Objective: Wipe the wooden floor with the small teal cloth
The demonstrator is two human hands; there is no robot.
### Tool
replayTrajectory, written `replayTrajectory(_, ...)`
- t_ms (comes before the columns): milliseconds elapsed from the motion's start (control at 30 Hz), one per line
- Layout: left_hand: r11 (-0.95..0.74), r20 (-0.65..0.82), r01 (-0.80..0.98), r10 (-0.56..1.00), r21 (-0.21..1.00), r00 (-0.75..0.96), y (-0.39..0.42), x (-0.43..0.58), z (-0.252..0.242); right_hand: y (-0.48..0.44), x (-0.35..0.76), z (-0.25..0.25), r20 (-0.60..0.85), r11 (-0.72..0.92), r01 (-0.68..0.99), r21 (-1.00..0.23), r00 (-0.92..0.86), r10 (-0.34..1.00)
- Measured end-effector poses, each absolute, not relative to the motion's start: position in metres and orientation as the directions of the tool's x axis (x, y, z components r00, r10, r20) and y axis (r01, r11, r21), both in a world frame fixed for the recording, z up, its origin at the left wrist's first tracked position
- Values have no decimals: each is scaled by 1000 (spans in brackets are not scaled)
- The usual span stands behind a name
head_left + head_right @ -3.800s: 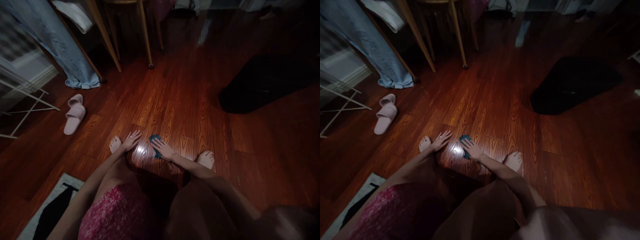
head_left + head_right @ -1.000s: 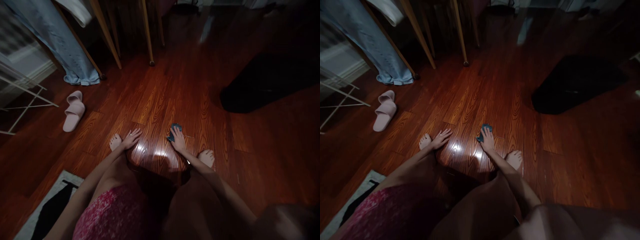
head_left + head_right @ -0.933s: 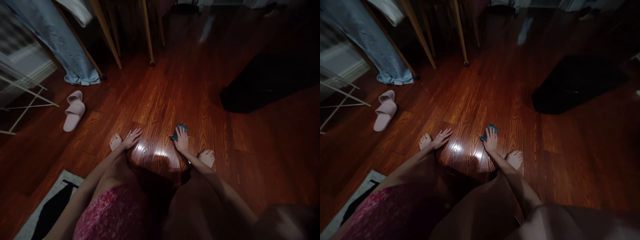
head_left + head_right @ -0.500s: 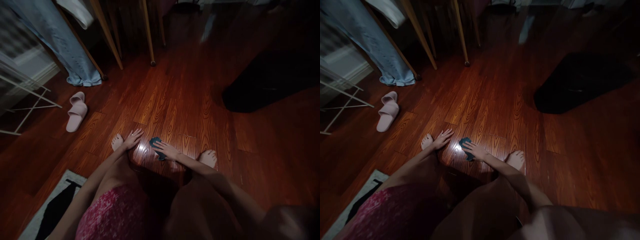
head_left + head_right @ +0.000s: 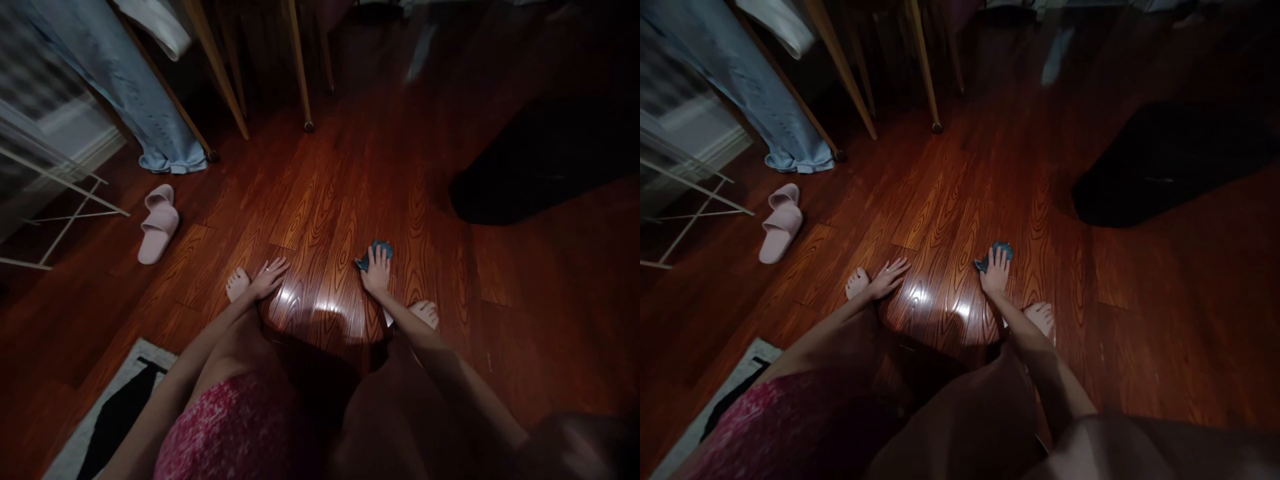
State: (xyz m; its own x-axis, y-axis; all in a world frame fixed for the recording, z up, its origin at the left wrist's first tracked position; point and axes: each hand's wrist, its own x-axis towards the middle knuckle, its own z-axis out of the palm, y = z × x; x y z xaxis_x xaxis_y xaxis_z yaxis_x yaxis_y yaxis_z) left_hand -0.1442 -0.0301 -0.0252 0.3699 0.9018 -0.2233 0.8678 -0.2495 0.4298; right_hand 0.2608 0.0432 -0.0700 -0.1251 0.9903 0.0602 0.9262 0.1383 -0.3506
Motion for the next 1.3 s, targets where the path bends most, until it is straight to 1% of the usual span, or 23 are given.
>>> replayTrajectory(67, -248, -221, 868, 903, 431, 368, -30, -145, -25, 27, 245, -68, 78, 207, 905, -372, -191, 978)
replayTrajectory(133, -245, -223, 867, 903, 434, 366, -30, -145, -25, 9, 226, -63, 52, 384, 847, -368, -394, 918)
replayTrajectory(200, -239, -227, 868, 904, 435, 362, -30, -145, -25, -6, 209, -55, -7, 618, 697, -363, -666, 746)
replayTrajectory(267, -237, -228, 868, 904, 436, 362, -29, -144, -25, -16, 196, -49, -56, 783, 496, -375, -855, 515)
replayTrajectory(333, -242, -224, 866, 903, 438, 366, -29, -144, -25, -18, 189, -44, -83, 848, 355, -394, -933, 351)
replayTrajectory(400, -247, -219, 862, 902, 442, 371, -29, -144, -26, -14, 188, -43, -98, 857, 313, -409, -949, 300)
replayTrajectory(467, -246, -218, 860, 903, 447, 372, -29, -144, -27, -5, 193, -42, -94, 832, 371, -413, -926, 367)
replayTrajectory(533, -242, -219, 859, 903, 452, 369, -29, -145, -27, 6, 203, -42, -76, 764, 502, -405, -852, 519)
replayTrajectory(600, -238, -220, 858, 904, 455, 367, -29, -145, -27, 16, 215, -43, -59, 643, 658, -392, -715, 697)
replayTrajectory(667, -236, -221, 858, 904, 456, 366, -29, -144, -26, 21, 225, -44, -48, 496, 782, -379, -552, 833)
replayTrajectory(767, -240, -218, 858, 904, 454, 368, -29, -144, -25, 16, 233, -46, -21, 355, 864, -358, -388, 921)
replayTrajectory(833, -242, -214, 859, 905, 452, 368, -30, -144, -25, 6, 230, -45, -20, 378, 862, -338, -408, 913)
replayTrajectory(900, -244, -213, 859, 905, 449, 369, -30, -145, -25, -8, 222, -42, -50, 515, 794, -324, -558, 828)
replayTrajectory(933, -245, -214, 859, 904, 449, 370, -30, -145, -25, -15, 216, -40, -73, 618, 715, -326, -671, 738)
replayTrajectory(1000, -246, -215, 859, 903, 449, 372, -30, -145, -25, -29, 204, -36, -115, 813, 464, -352, -884, 454)
replayTrajectory(1033, -246, -216, 859, 903, 449, 372, -29, -145, -25, -35, 197, -35, -128, 872, 319, -371, -948, 293)
replayTrajectory(1100, -245, -218, 859, 902, 450, 372, -30, -145, -25, -43, 186, -34, -141, 912, 88, -402, -989, 34)
replayTrajectory(1133, -245, -218, 859, 902, 450, 372, -30, -145, -25, -45, 182, -34, -144, 912, 21, -410, -989, -42)
replayTrajectory(1167, -245, -218, 859, 902, 450, 372, -30, -145, -25, -45, 179, -34, -145, 910, -12, -415, -986, -79)
replayTrajectory(1200, -245, -218, 859, 902, 450, 372, -30, -144, -25, -42, 178, -35, -146, 909, -12, -417, -986, -80)
replayTrajectory(1233, -244, -218, 859, 903, 450, 371, -30, -144, -26, -38, 179, -36, -147, 909, 17, -416, -988, -49)
replayTrajectory(1267, -243, -220, 860, 903, 450, 370, -30, -144, -26, -32, 181, -37, -142, 908, 73, -414, -990, 14)
replayTrajectory(1300, -242, -221, 860, 903, 450, 370, -30, -144, -26, -25, 184, -37, -133, 899, 156, -409, -985, 110)
